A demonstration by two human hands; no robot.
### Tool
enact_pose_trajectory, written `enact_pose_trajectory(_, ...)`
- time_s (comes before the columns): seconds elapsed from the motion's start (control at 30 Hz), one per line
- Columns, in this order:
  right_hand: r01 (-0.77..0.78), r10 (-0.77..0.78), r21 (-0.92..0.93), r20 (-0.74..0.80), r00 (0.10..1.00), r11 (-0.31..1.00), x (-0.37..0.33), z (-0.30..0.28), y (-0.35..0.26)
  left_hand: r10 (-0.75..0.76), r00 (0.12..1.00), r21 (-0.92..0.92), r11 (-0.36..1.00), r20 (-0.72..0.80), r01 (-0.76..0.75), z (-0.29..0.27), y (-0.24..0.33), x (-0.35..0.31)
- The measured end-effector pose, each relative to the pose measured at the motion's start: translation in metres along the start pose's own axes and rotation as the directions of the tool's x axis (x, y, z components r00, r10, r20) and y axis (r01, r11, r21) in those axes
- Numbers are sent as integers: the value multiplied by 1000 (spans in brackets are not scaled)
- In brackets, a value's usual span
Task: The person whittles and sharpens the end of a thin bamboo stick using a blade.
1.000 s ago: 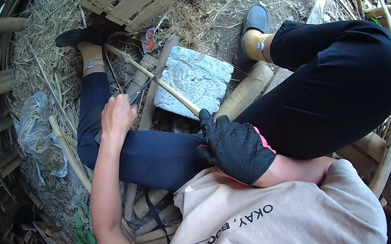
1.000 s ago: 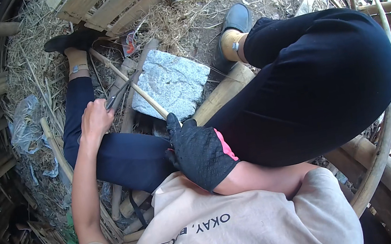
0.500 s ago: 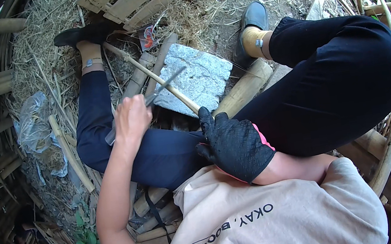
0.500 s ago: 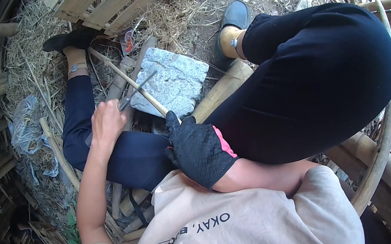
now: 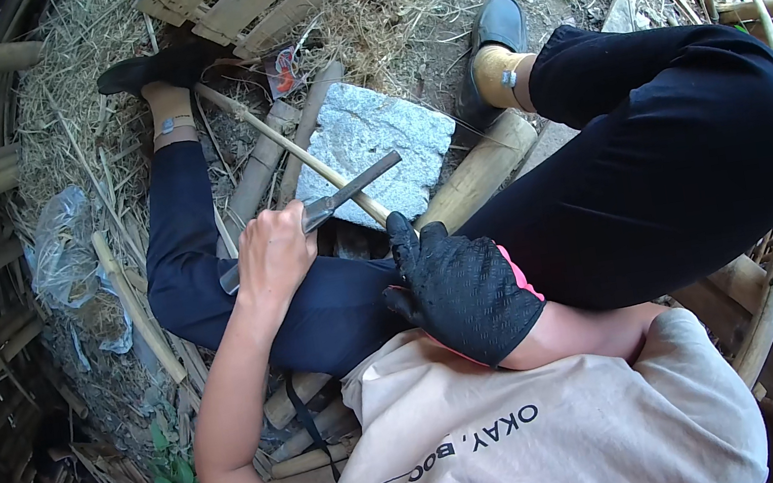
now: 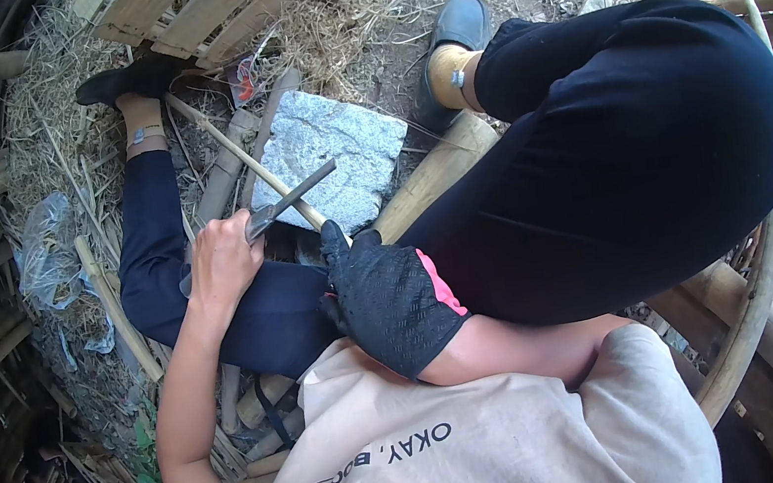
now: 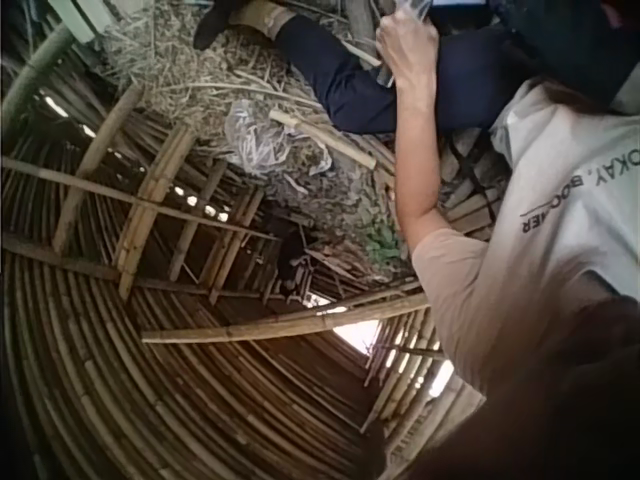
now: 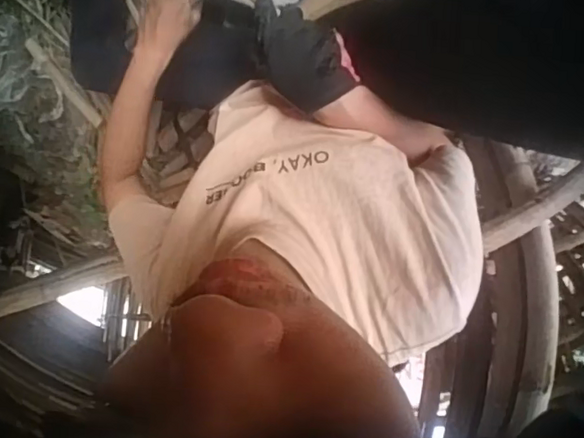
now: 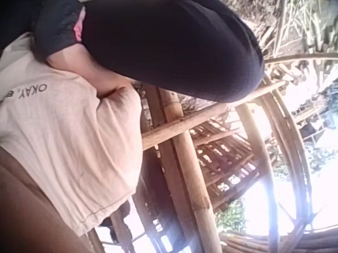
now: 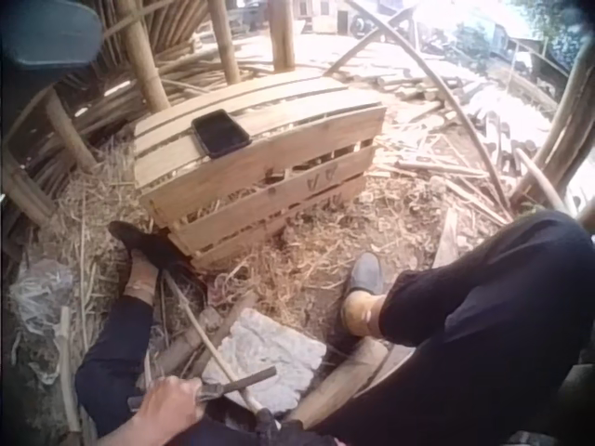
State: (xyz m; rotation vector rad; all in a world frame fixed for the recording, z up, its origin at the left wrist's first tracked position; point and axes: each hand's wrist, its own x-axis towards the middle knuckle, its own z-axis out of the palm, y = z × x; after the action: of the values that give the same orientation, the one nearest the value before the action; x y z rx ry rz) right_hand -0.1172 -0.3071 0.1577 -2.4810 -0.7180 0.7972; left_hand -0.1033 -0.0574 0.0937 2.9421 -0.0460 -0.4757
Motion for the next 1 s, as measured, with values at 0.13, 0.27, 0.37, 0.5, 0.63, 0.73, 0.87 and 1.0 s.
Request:
enact_pose_trajectory(0.13,16,-15,6,-22,1000,1000,1,2,1,-181,983,101,978,-2,180,-3,-41,26)
enact_pose_trajectory(0.27,18,-18,2,-9,1000,1000,1,3,2,-159,987,112,981,-19,160,-7,-50,24)
enact_pose_trajectory(0.37,28,-27,8,-39,999,1000,-1,5,4,-76,996,-42,996,37,78,-8,-18,9)
enact_pose_trajectory(0.5,-1,1,13,-15,1000,1000,2,5,4,-23,996,-143,989,81,35,-6,5,-2)
enact_pose_trajectory(0.63,1,-1,-18,-9,1000,1000,2,4,2,-56,975,-169,981,217,94,-16,-2,12)
enact_pose_trajectory(0.73,-30,29,41,4,1000,999,2,1,1,-229,969,6,973,95,230,-16,-17,27)
enact_pose_trajectory(0.87,-21,21,49,9,1000,999,3,3,0,-295,955,75,953,15,294,-6,-70,31)
enact_pose_trajectory(1.0,5,-4,50,-11,1000,999,0,1,2,-195,981,38,980,2,195,-8,-65,22)
